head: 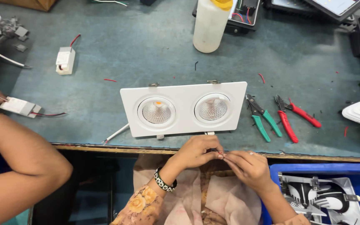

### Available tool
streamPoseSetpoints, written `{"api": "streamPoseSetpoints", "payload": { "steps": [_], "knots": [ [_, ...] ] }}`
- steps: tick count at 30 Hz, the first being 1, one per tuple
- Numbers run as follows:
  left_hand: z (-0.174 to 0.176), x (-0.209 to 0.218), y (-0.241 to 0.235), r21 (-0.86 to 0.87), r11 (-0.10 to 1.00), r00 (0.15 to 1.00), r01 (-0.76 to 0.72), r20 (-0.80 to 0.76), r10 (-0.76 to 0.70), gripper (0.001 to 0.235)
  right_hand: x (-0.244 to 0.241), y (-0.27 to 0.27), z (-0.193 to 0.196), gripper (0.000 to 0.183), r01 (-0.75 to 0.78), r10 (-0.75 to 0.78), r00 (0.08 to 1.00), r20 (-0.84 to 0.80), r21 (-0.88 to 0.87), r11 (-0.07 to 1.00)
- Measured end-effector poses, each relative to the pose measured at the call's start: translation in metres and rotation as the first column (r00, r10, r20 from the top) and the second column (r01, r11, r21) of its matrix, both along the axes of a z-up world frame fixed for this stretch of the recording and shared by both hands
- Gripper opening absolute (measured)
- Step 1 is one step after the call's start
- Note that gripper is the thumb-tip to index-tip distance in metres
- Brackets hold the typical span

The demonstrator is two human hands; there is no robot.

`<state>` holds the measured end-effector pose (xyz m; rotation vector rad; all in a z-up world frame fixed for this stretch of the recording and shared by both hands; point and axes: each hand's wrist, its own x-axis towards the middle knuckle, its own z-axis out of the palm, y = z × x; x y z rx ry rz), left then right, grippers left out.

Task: The person assembles a dual-head LED light fixture by stripping wires, twisting them together, and securing connections. They use wire strippers and pliers to prepare and join the electrical wires to the light unit.

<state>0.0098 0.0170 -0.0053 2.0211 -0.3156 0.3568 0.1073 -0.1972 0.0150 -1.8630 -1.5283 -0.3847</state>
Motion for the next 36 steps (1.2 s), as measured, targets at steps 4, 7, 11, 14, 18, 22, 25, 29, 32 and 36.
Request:
{"api": "streamPoseSetpoints", "payload": {
  "steps": [4, 7, 11, 14, 18, 22, 25, 29, 32, 36],
  "knots": [
    [0.004, -0.005, 0.002, 0.007, 1.000, 0.997, -0.026, -0.075, 0.026, 0.013, -0.005, 0.009, -0.001, 0.018, -0.031, 0.031, 0.999, -0.032, 0.016, 0.999],
    [0.007, 0.001, 0.000, 0.008, 1.000, 0.994, -0.010, -0.113, 0.011, 0.013, -0.003, 0.005, 0.000, 0.018, -0.010, 0.010, 1.000, -0.029, 0.001, 1.000],
    [0.010, 0.001, 0.003, 0.021, 1.000, 0.998, 0.023, -0.062, -0.022, 0.010, -0.002, 0.004, -0.001, 0.015, -0.004, 0.001, 0.988, -0.152, -0.019, 1.000],
    [0.009, -0.003, 0.003, 0.062, 0.998, 0.999, -0.004, -0.049, 0.007, 0.009, -0.005, 0.005, -0.008, 0.012, 0.010, -0.013, 0.966, -0.259, -0.014, 1.000],
    [0.008, -0.004, -0.005, 0.099, 0.993, 0.997, -0.070, 0.033, 0.067, 0.009, -0.008, 0.002, -0.018, 0.011, 0.065, -0.056, 0.923, -0.381, 0.010, 0.998],
    [0.008, -0.009, -0.012, 0.180, 0.969, 0.968, -0.171, 0.215, 0.131, 0.009, -0.019, 0.003, -0.032, 0.008, 0.183, -0.186, 0.615, -0.766, -0.091, 0.979],
    [0.002, -0.011, -0.014, 0.252, 0.935, 0.921, -0.249, 0.360, 0.148, 0.013, -0.020, 0.001, -0.049, 0.009, 0.207, -0.156, 0.366, -0.918, -0.083, 0.975],
    [-0.003, -0.014, -0.013, 0.323, 0.913, 0.918, -0.248, 0.379, 0.115, 0.018, -0.021, -0.005, -0.068, 0.011, 0.189, -0.036, 0.066, -0.997, -0.023, 0.982],
    [0.004, -0.015, -0.011, 0.378, 0.894, 0.911, -0.241, 0.405, 0.074, 0.022, -0.019, -0.006, -0.074, 0.013, 0.196, 0.083, -0.268, -0.960, 0.030, 0.980],
    [0.006, -0.017, -0.010, 0.390, 0.893, 0.906, -0.226, 0.420, 0.046, 0.024, -0.017, -0.015, -0.079, 0.013, 0.178, 0.169, -0.642, -0.748, 0.070, 0.982]
  ]
}}
